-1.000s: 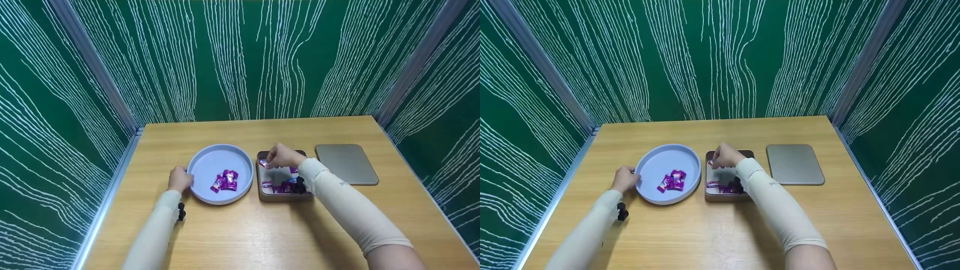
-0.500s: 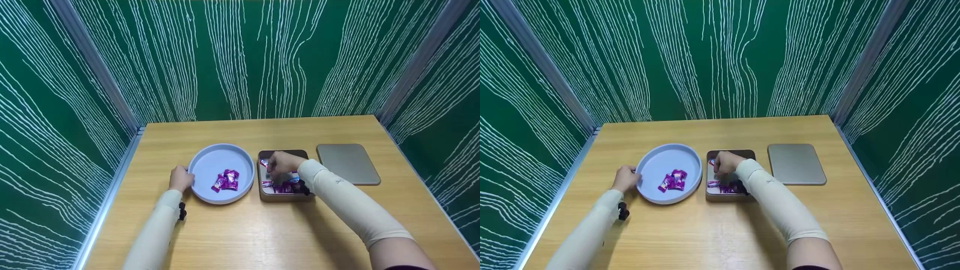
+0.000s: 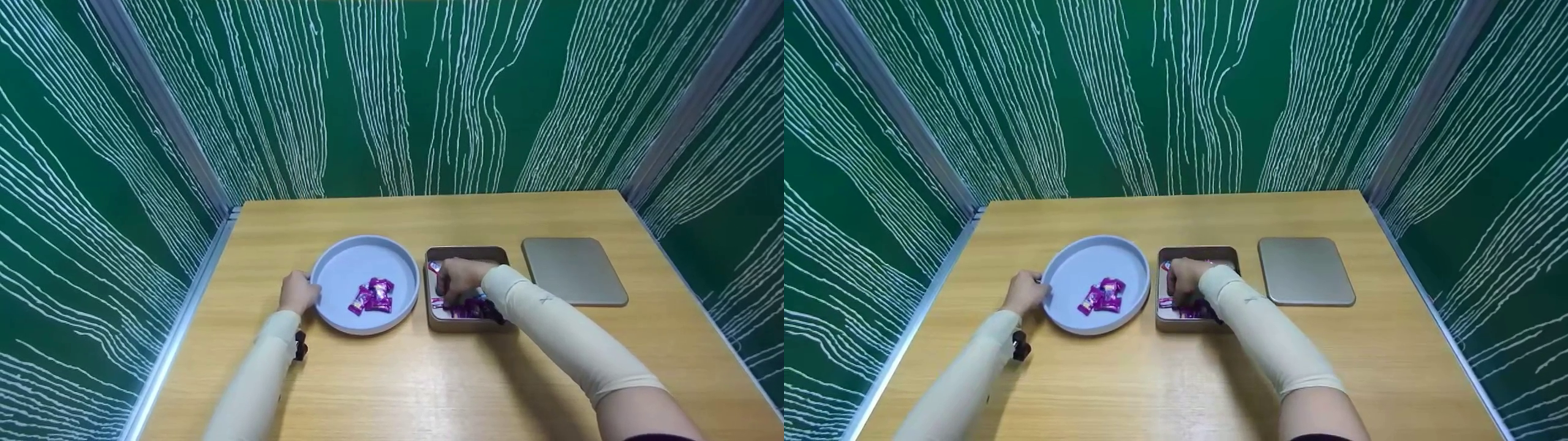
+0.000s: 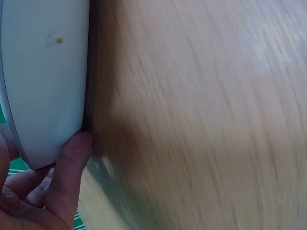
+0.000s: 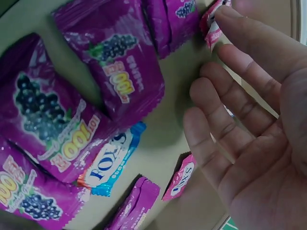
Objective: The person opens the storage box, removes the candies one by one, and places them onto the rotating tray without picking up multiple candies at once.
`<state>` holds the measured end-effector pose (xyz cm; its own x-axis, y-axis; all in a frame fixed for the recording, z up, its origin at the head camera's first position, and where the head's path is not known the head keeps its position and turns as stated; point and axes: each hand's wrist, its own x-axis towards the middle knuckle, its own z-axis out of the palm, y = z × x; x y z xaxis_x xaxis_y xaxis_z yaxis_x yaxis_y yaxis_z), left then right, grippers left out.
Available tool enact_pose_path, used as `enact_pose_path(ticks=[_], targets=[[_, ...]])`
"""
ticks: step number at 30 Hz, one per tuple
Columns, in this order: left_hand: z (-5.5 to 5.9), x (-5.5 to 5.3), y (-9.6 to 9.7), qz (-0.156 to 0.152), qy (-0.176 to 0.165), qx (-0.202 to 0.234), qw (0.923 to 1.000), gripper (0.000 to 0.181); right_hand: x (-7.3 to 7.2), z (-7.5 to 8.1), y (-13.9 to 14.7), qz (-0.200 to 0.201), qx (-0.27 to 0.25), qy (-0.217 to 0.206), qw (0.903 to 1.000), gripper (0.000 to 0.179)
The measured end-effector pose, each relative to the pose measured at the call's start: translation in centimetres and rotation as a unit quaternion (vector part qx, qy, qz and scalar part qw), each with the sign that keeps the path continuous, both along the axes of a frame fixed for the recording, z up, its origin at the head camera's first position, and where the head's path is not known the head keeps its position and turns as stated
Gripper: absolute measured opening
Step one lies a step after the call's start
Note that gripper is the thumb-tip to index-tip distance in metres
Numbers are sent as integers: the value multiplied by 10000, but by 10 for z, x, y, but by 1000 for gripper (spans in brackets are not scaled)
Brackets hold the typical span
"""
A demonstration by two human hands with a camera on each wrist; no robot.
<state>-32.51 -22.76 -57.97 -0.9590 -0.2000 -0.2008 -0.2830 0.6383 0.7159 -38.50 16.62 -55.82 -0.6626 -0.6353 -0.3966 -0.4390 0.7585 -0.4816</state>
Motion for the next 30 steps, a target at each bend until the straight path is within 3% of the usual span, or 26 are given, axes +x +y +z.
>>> enact_pose_path(ticks=[11,16,25,30], targets=[[-4,1,2,-46,504,-195,9985,36,10,-3,-9,181,215,-73,9996,14],[-3,1,1,-50,428,-191,9989,36,14,-2,-9,-55,128,-263,9996,13],[-2,0,0,-55,241,-13,9997,40,12,9,-1,-135,-314,246,9991,13],[-2,0,-1,-27,133,22,9999,36,10,22,4,-370,-705,178,9967,12]])
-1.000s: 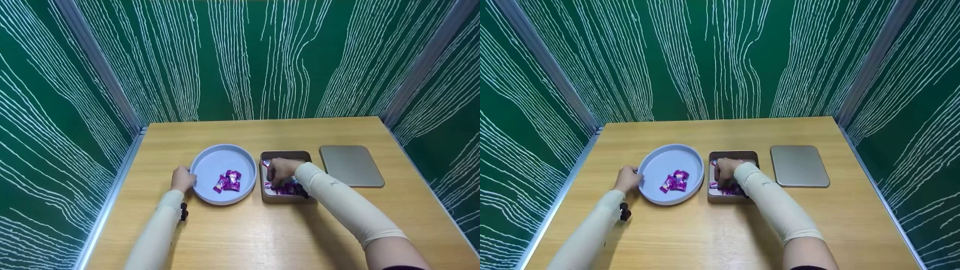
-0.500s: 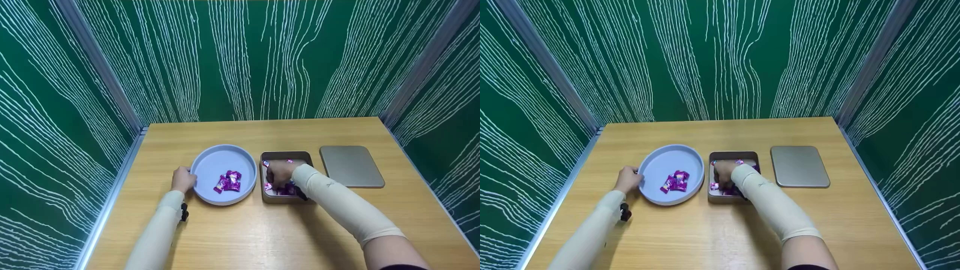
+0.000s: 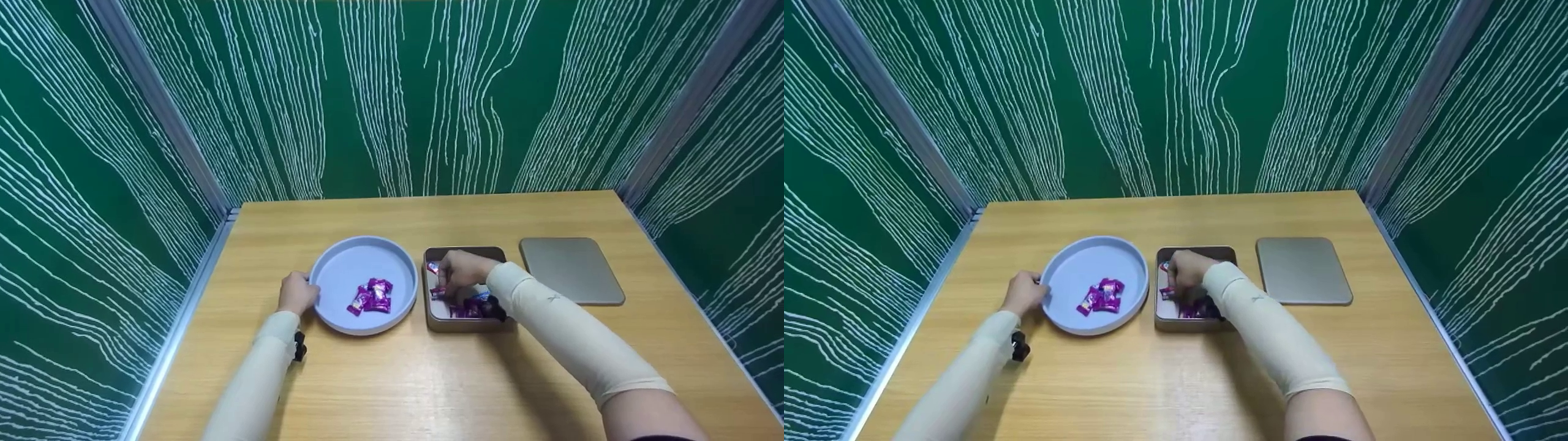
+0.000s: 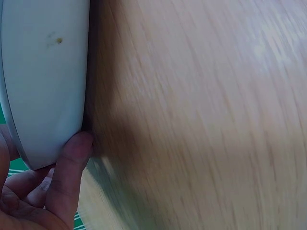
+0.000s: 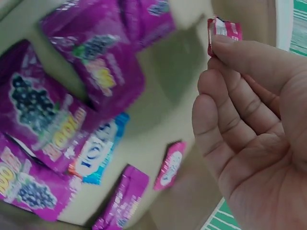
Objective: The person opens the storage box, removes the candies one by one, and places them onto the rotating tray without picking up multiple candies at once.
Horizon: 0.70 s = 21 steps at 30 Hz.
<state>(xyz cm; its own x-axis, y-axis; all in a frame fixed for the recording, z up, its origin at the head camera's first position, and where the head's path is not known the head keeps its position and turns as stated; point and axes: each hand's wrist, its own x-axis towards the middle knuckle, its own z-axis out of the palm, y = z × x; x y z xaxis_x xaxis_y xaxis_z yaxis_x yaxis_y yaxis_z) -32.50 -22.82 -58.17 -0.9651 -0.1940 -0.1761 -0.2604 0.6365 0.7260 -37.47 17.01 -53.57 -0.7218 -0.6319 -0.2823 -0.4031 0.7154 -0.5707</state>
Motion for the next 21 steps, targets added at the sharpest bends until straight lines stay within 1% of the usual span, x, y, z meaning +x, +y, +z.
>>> enact_pose_path(ticks=[3,8,12,15,21], targets=[[0,0,0,13,-31,-11,10000,33,-2,9,3,-195,-213,-177,9994,9],[-1,0,-1,-60,95,-206,9997,35,-6,24,4,-348,-506,-186,9979,13],[-1,0,-1,-67,42,-201,9998,37,-7,31,0,-419,-672,-239,9966,12],[-1,0,-1,-43,-42,-126,9999,39,-7,35,-4,-464,-650,-274,9964,14],[1,-1,1,-15,-112,-49,9999,40,-8,45,-14,-606,-494,-166,9968,15]])
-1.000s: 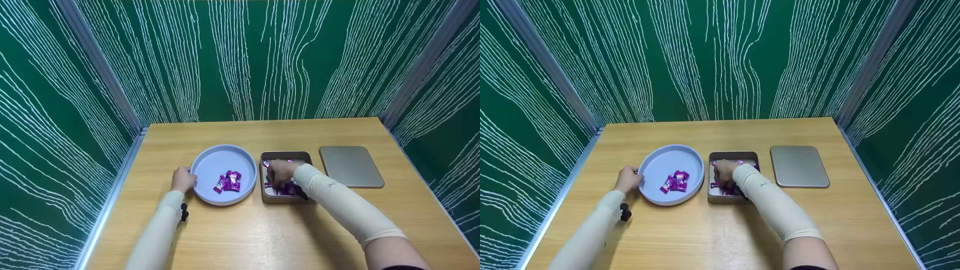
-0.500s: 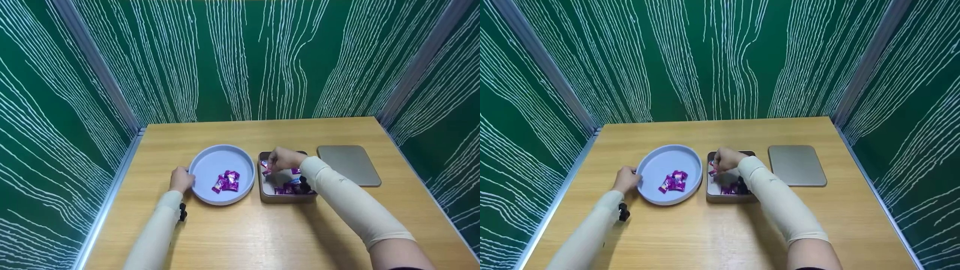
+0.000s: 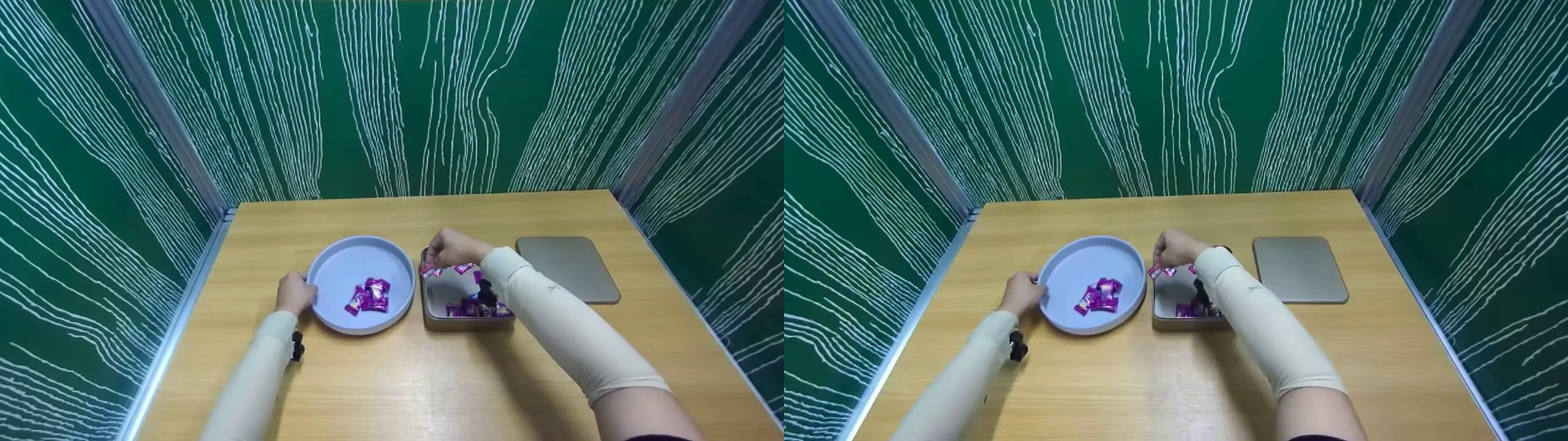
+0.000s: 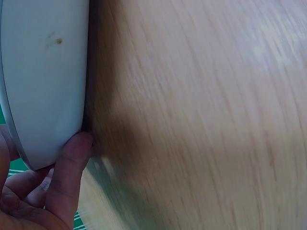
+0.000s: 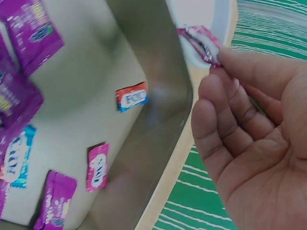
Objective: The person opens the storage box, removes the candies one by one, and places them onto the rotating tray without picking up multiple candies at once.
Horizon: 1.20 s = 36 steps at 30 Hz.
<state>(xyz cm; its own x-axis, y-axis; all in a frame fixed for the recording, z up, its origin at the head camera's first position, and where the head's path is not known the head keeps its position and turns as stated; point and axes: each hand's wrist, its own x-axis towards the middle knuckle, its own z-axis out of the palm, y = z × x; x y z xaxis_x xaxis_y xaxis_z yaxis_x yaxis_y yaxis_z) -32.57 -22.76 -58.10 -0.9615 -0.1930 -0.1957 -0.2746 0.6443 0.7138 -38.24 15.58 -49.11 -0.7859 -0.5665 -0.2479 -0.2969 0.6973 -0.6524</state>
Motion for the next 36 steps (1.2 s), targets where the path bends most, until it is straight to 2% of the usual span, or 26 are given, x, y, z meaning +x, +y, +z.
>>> enact_pose_path(ticks=[6,12,20,24,29,36], targets=[[1,0,1,15,42,-48,10000,34,2,3,-20,-123,-76,-59,9999,14],[1,1,1,-4,100,-17,9999,34,5,-5,-42,-76,-301,-118,9995,13],[0,0,1,-51,219,-287,9993,35,14,-19,-69,-135,-566,-161,9982,13],[0,0,0,-37,169,-254,9995,36,20,-28,-79,-267,-588,-90,9979,12],[-1,0,0,7,125,-152,9998,36,25,-39,-93,-239,-745,112,9969,10],[-1,0,-1,21,53,44,10000,37,34,-42,-105,-315,-899,65,9954,8]])
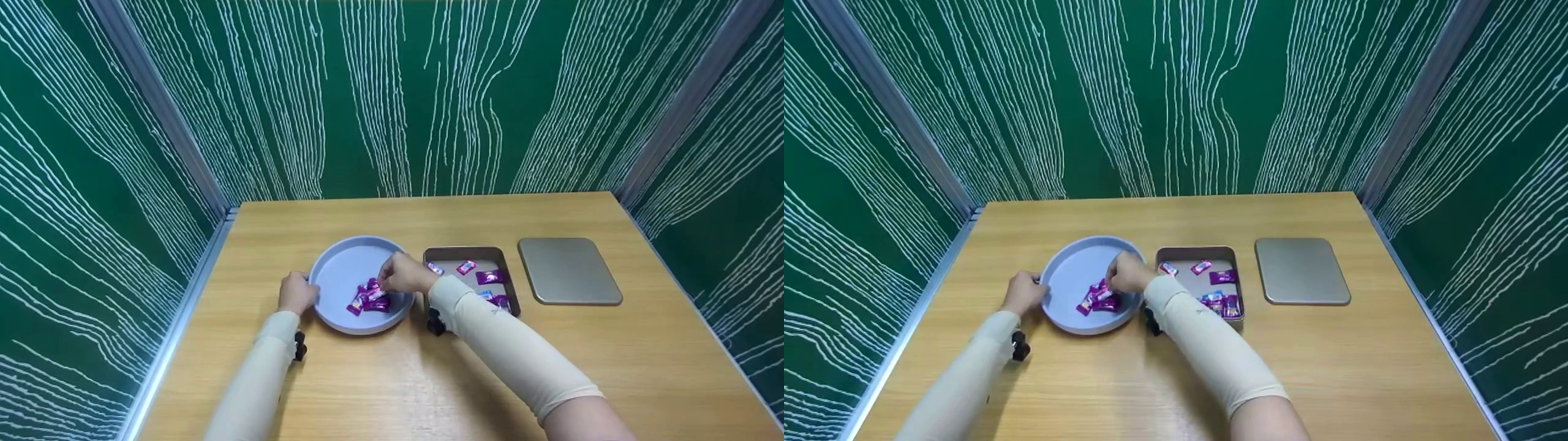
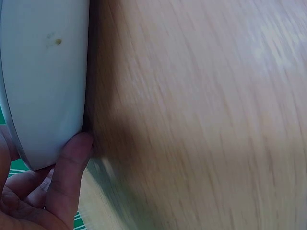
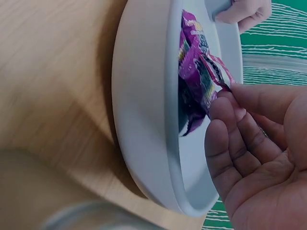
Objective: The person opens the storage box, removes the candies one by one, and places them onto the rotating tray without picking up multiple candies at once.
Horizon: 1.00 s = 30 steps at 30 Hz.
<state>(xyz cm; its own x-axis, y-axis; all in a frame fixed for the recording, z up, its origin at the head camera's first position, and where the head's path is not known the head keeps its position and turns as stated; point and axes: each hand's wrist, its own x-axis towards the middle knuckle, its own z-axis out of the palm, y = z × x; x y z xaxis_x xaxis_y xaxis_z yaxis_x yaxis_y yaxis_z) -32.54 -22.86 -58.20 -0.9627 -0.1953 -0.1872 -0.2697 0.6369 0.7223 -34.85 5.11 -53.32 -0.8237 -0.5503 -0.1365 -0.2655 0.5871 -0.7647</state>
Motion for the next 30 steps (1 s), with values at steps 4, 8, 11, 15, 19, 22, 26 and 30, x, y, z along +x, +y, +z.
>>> enact_pose_path(ticks=[4,8,11,15,19,22,26,30], targets=[[1,0,0,11,-91,-2,10000,36,1,-4,-3,-185,52,44,9998,7],[1,1,1,31,-18,-104,9999,34,0,-8,-5,-292,105,70,9995,7],[0,2,2,27,171,-233,9996,34,0,-9,-6,-292,120,34,9995,7],[0,2,2,19,240,-258,9994,36,0,-8,-6,-250,66,25,9997,4],[0,1,2,17,182,-223,9996,36,1,-4,-2,-250,-43,-6,9997,5],[-1,1,2,-1,128,-145,9998,36,1,0,5,-314,-52,-42,9995,7],[0,2,3,13,70,-48,10000,39,0,7,17,-456,39,-53,9989,5],[2,2,2,-3,11,-8,10000,39,-2,14,34,-579,133,-75,9982,5]])
